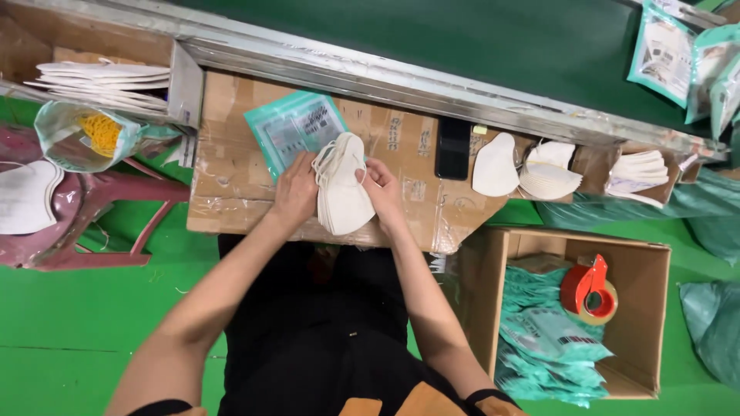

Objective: The person is packaging stacks of face masks into individual plastic bags at a production workstation.

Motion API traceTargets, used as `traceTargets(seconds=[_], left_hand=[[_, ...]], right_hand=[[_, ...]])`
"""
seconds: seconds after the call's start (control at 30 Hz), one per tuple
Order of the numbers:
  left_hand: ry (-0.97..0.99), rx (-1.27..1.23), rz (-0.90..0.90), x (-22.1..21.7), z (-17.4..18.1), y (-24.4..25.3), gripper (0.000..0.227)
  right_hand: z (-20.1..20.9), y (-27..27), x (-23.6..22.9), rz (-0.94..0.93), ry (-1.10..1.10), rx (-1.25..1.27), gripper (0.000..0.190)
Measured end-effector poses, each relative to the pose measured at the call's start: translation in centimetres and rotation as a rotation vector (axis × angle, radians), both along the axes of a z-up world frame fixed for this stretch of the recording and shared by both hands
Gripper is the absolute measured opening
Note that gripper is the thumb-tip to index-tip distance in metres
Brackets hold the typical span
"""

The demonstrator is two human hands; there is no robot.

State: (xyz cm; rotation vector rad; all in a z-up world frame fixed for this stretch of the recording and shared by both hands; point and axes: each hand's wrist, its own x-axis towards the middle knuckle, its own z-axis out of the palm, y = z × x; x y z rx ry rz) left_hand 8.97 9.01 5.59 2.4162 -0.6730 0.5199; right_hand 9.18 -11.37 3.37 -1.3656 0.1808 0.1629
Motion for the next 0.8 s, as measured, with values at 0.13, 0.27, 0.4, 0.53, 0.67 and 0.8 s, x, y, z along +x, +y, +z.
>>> traceTargets(seconds=[0.13,0.27,0.4,0.53,0.67,0.8], left_hand=[[-0.007,-0.121,0.027,-0.8,3.3,-0.5,0.029],[-0.079,-0.232,0.105,-1.2,7.4,-0.8,0.017],[-0.078,-0.201,-0.014,-2.7,8.9,-1.9,0.017],[-0.080,-0.383,0.008,-4.3,12.1,-1.9,0.026],[0.519,-1.170,0.292,-5.5,5.7,-0.9,0.048],[0.937,-1.436,0.295,-7.8,3.9,-3.1,0.042]], right_hand=[[-0.7,-1.2,-0.3,0.104,0.086,-0.007,0.025],[4.5,-0.3,-2.0,0.070,-0.471,-0.881,0.020],[6.7,0.7,-2.4,-0.150,-0.428,-0.788,0.028],[7.7,-0.4,-2.7,-0.198,-0.350,-0.365,0.028],[10.8,-1.3,-3.4,-0.050,-0.333,-0.383,0.034],[6.4,-0.9,-3.4,0.113,-0.144,-0.377,0.041]])
